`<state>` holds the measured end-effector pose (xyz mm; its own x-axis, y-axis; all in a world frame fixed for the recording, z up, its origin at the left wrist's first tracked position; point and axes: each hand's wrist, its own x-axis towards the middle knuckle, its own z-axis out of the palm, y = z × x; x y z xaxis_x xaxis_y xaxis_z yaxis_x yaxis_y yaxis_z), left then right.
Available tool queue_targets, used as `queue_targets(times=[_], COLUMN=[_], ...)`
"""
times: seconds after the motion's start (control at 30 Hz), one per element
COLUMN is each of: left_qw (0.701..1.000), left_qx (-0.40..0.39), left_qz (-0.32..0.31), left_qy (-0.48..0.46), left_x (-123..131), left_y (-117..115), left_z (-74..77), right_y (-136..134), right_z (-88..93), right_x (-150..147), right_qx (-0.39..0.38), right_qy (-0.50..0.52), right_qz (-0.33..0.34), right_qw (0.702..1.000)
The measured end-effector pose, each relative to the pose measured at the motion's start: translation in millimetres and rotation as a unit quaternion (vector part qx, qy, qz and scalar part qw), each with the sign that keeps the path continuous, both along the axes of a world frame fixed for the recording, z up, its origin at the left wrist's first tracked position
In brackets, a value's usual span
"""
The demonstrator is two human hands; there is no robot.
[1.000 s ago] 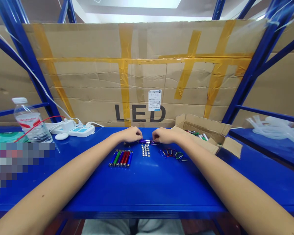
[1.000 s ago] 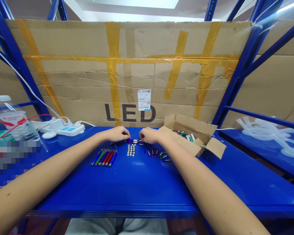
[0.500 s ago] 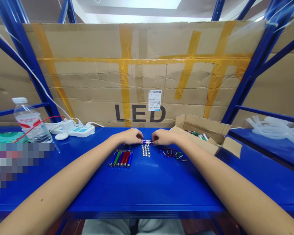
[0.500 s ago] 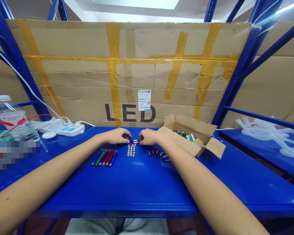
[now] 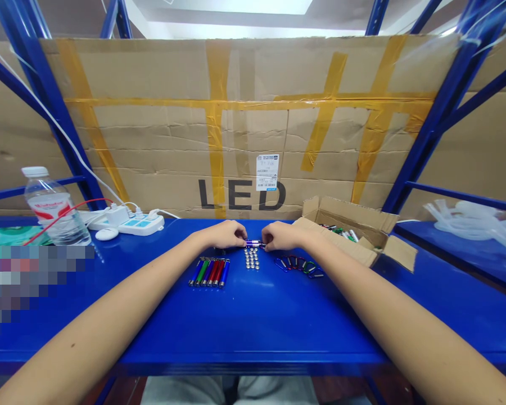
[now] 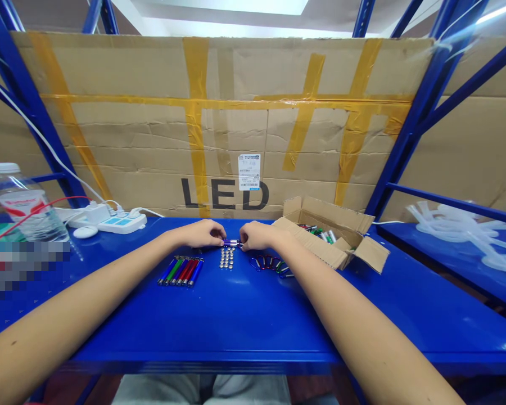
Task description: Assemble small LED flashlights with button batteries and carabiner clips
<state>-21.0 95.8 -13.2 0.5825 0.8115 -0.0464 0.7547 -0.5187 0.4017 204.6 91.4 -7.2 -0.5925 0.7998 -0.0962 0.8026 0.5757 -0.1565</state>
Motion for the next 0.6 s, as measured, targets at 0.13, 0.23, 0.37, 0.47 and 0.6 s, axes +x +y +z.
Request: queue_targets(times=[0.13,0.23,0.37,0.47,0.6], left_qw=[1.0,0.998,0.992,0.992,0.992], left_qx=[0.014,0.045,0.043,-0.049,-0.099], left_qz=[-0.002,0.011,0.04,0.052,0.027], left_qy=[0.009,0.033,0.108,0.106,0.078], left_x=[-3,-18,-48,-57,-48], left_y=[-1,-4,-12,-19,-23], left_z=[4.5,15.6,30.5,32.2,25.8], right_y=[-3,-5,-11,-20,-28], right_z=[2.9,4.5,7.8,12.3,18.6], right_x=[0,-1,-8,-16,-17], right_qx=[0.006,0.048,0.12,0.142,0.159], right_qy=[0.013,0.032,0.094,0.113,0.114], right_qz=[-0.003,0.003,0.038,0.065,0.064], right_qw=[1.0,0.998,0.988,0.981,0.979])
